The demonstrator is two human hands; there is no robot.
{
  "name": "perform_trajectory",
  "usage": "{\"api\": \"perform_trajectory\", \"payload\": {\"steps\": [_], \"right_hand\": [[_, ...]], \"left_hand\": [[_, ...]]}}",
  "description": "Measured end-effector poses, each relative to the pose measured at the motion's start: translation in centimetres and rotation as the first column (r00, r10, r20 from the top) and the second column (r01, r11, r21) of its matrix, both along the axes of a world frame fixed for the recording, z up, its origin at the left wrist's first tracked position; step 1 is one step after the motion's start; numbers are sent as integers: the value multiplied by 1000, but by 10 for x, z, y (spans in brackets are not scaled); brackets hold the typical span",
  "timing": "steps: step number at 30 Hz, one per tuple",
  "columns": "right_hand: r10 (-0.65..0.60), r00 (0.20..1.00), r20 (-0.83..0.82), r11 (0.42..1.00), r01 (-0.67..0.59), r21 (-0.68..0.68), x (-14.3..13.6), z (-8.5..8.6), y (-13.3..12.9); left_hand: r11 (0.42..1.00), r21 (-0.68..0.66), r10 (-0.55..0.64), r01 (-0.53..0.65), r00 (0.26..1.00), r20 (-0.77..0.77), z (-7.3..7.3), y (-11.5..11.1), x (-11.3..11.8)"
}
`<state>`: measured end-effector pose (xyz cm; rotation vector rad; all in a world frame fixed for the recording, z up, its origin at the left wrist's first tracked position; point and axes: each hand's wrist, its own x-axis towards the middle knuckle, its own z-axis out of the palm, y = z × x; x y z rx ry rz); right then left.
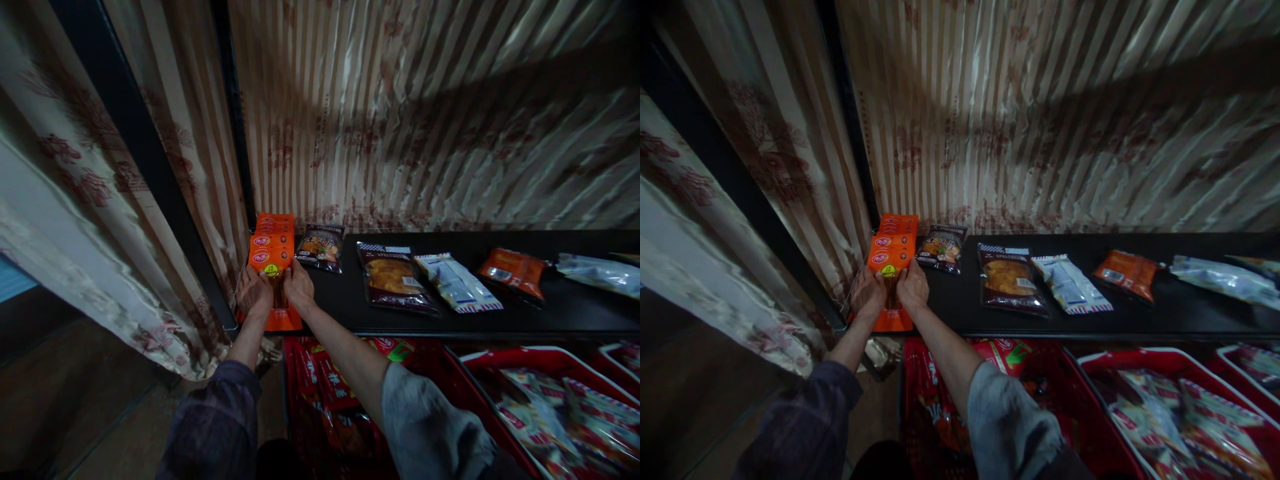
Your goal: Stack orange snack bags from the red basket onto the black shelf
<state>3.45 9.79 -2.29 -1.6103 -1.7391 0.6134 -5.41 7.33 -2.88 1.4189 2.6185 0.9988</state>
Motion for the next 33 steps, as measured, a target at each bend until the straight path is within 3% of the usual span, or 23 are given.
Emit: {"api": "perform_trajectory", "payload": {"steps": [8,12,21,27,33], "right_hand": [[0,999,-43,995,5,101,10,-9,-1],[24,1000,-16,989,-22,145,24,-10,-10],[259,937,234,927,-309,210,30,-16,-47],[275,920,281,933,-325,152,30,-15,-47],[260,934,245,937,-306,170,29,-21,-44]], "left_hand": [[998,30,-51,55,991,-125,-8,-2,-1],[998,44,-39,44,993,-109,-4,-5,-1],[998,20,-56,58,997,-58,9,-6,2],[985,18,-160,170,955,-249,11,-46,13],[970,-55,-244,239,922,-299,-7,-79,17]]}}
